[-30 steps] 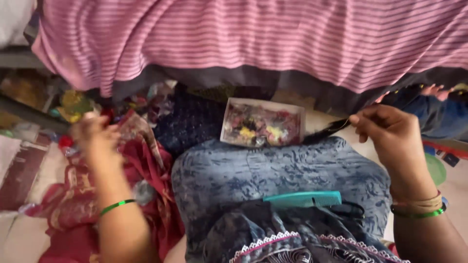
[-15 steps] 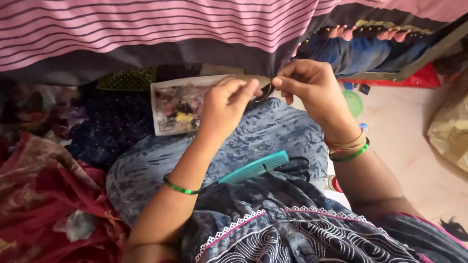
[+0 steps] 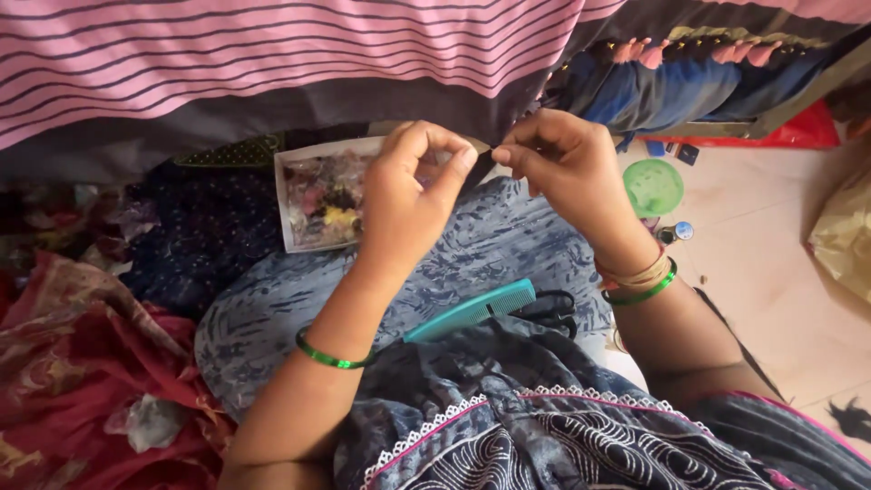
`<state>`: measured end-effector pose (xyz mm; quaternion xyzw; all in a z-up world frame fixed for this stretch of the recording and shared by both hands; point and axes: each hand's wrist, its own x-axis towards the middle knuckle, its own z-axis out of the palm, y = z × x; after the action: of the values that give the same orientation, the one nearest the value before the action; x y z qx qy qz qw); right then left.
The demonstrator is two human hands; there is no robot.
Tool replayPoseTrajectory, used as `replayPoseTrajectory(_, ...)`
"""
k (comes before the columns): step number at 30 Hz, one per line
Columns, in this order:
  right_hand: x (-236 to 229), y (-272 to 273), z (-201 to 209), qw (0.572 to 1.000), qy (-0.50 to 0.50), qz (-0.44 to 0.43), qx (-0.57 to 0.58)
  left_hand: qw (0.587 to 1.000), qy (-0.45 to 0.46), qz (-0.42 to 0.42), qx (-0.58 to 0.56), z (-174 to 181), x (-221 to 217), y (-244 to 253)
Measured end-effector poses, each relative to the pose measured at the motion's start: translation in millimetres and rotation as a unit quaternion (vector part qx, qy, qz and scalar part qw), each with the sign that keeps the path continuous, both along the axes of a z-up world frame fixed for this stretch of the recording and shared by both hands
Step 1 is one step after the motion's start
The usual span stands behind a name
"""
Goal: Attaching bundles of synthetic hair to the tassels of a striped pink and black fabric.
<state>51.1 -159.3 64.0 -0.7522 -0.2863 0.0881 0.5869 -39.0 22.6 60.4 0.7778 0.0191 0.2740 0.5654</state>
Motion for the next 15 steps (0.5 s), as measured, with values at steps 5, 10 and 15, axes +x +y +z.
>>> replayPoseTrajectory(5, 2, 1, -6, 0.996, -0.081, -0.030, -0.008, 0.996, -0.076, -0.047, 0.009, -4, -3, -22)
replayPoseTrajectory(10, -3, 2, 5, 0.970, -0.229, -0.066, -0.041, 0.993, -0.102, -0.022, 0.058, -18, 2, -31)
replayPoseTrajectory(15, -8, -7, 11, 0.959, -0.267, -0.067, -0.059, 0.989, -0.042, -0.061, -0.125, -27, 7, -33)
